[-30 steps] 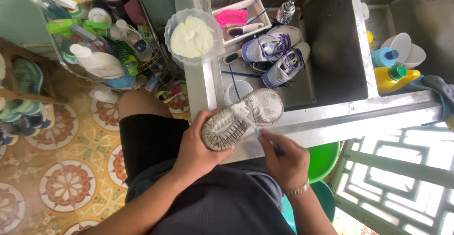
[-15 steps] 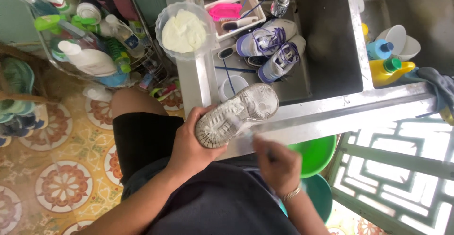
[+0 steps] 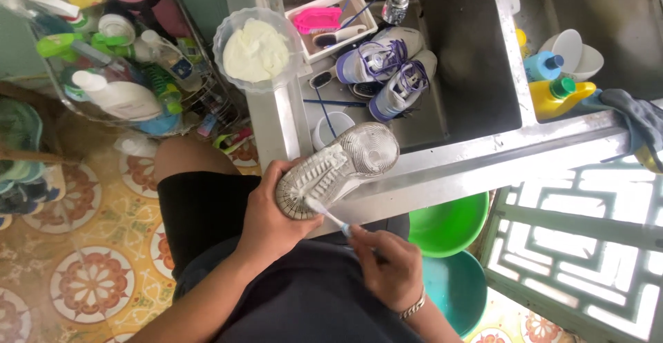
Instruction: Cleaning the soles and sides of athletic shoes using brushes and cleaning solution at a sink.
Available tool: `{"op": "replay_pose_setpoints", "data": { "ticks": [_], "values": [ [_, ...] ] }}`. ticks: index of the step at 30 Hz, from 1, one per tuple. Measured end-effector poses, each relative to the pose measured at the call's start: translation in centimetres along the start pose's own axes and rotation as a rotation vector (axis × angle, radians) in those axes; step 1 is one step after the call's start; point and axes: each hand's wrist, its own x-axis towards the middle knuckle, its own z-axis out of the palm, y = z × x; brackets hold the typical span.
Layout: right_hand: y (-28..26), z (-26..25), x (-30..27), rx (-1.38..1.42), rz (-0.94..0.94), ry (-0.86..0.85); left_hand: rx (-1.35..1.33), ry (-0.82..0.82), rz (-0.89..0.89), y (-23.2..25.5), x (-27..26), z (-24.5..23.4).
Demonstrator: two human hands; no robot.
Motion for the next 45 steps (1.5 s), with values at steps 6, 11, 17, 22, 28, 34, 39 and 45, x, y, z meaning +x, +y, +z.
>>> {"op": "replay_pose_setpoints", "data": {
  "ticks": [6,11,17,22,28,34,39,45],
  "values": [
    [2.8,-0.9,1.0,-0.079,0.002,0.189,0.037,0.030,-0.014,0.6,0.2,-0.1],
    [3.1,1.0,-0.7,0.029,-0.034,0.142,0.069,0.013,-0.055,0.5,0.2,-0.4],
    [4.9,1.0,-0.2,-0.023,0.066,0.207,0.082,-0.004,-0.080,0.4,0.4,-0.6],
    [2.8,0.9,-0.3,0.004,-0.075,0.144,0.094,-0.004,-0.103,0.7,0.4,-0.6],
    [3.5,0.1,1.3,-0.080,0.222,0.264,0.102,0.014,-0.039,0.4,0.4,-0.5],
    [2.0,-0.3,1.3,-0.081,0.014,0.135,0.123,0.022,-0.018,0.6,0.1,-0.4],
    [1.5,-1.0,2.9,-0.117,0.173,0.198,0.120,0.014,0.093,0.7,-0.3,-0.2],
    [0.4,-0.2,3.0,-0.093,0.102,0.117,0.126,-0.018,0.076,0.3,-0.5,-0.1]
  ]
}}
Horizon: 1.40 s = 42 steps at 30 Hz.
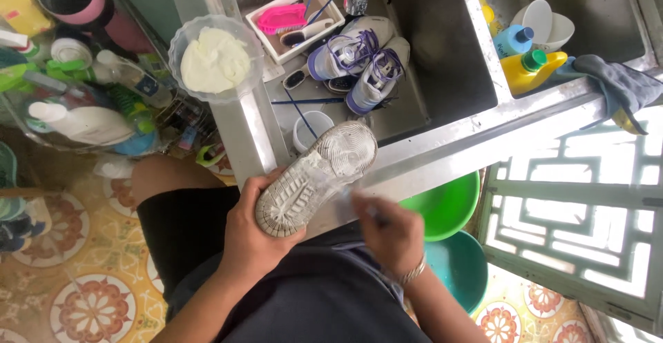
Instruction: Cleaning the soles and sides of athletic shoes using brushes and cleaning solution at a sink.
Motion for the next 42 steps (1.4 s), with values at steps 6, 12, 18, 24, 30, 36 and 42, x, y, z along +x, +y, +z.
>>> {"op": "replay_pose_setpoints", "data": {
  "ticks": [6,12,18,24,30,36,42],
  "values": [
    [-0.1,0.2,1.4,-0.039,-0.005,0.081,0.019,-0.003,0.046,-0.1,0.0,0.0],
    [1.7,0.1,2.9,0.018,-0.018,0.052,0.006,-0.001,0.045,-0.3,-0.2,0.0],
    [-0.4,0.1,1.8,-0.003,0.051,0.005,-0.002,-0.009,0.019,-0.2,-0.1,-0.1],
    [2.8,-0.1,3.9,-0.074,0.213,0.109,0.001,-0.005,-0.004,-0.1,-0.1,-0.2],
    [1.7,0.7,0.8,0.079,-0.012,0.119,-0.008,-0.003,-0.005,0.1,-0.3,-0.3],
    [3.5,0.1,1.9,-0.114,0.238,0.172,0.052,0.019,0.051,0.1,-0.5,-0.5],
    [3.7,0.5,-0.2,0.035,0.076,0.115,0.018,0.037,0.022,-0.5,-0.9,-0.3]
  ]
}}
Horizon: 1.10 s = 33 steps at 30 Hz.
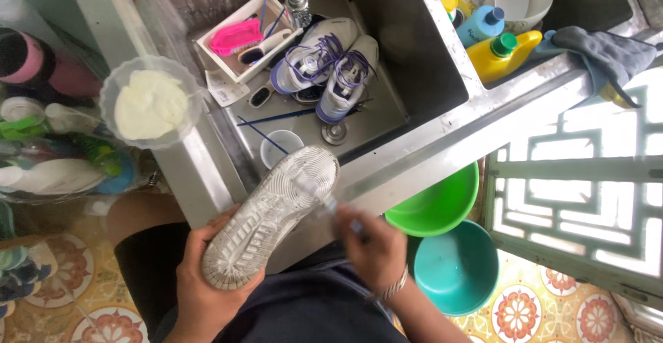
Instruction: Cleaning the soles and sides of athletic shoes using brushes and cleaning solution at a sink.
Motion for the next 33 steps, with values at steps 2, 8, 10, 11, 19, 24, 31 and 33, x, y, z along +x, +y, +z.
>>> {"op": "replay_pose_setpoints", "data": {
  "ticks": [2,8,10,11,19,24,31,33],
  "values": [
    [0.4,-0.3,1.0,-0.073,0.094,0.021,0.016,0.001,-0.018,0.3,0.1,0.0],
    [-1.7,-0.6,-1.0,0.054,-0.015,0.026,0.051,0.010,0.012,0.3,0.1,0.1],
    [-1.6,-0.5,-1.2,0.125,-0.060,-0.009,0.059,0.012,-0.005,0.1,0.2,0.1],
    [-1.2,-0.5,-0.6,0.053,-0.008,0.010,0.041,0.012,0.000,-0.2,0.2,0.1],
    [-2.0,-0.1,-1.8,0.065,-0.010,0.014,-0.012,0.011,-0.011,-1.8,-0.1,0.3],
    [2.8,-0.1,1.9,0.017,-0.019,0.219,-0.051,0.017,0.051,-2.3,5.0,4.2],
    [10.8,-2.2,9.4,0.224,0.245,0.650,-0.064,0.033,0.083,-0.9,10.5,9.1],
    [13.3,-1.7,11.3,0.368,0.174,0.762,-0.055,0.055,0.061,-0.4,11.9,10.4]
  ]
}}
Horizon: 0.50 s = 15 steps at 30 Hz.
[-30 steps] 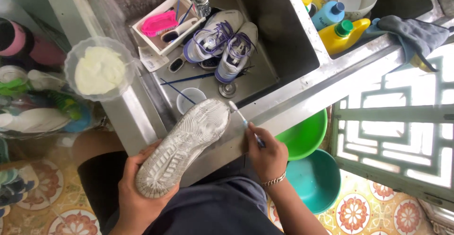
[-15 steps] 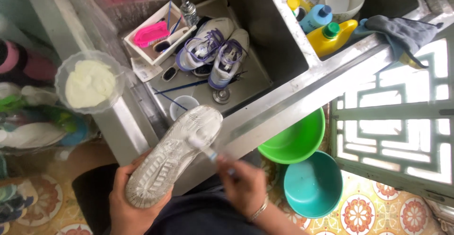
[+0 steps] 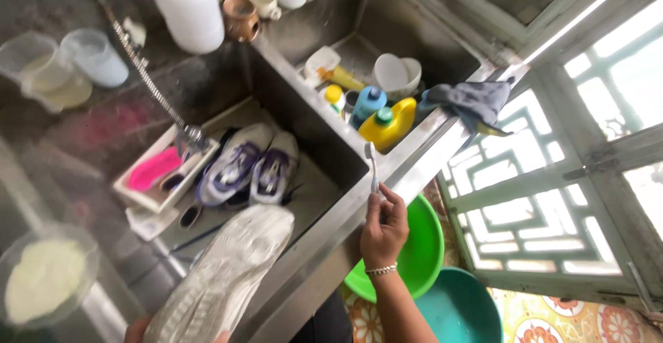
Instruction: Cleaning the soles and sides of athletic shoes using brushes and cleaning solution at a sink.
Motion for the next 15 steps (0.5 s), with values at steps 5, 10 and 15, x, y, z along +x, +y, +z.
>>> {"op": "replay_pose_setpoints", "data": {
  "ticks": [5,10,15],
  "values": [
    [-0.6,0.8,0.7,-0.101,-0.052,-0.015,0.054,0.044,-0.072,-0.1,1.1,1.7],
    [-1.8,1.1,0.9,-0.261,-0.002,0.001,-0.136,0.080,-0.149,-1.5,5.2,8.3],
    [-2.5,1.1,0.8,-0.332,-0.018,-0.008,-0.246,0.254,-0.370,-2.7,9.5,14.4]
  ]
}}
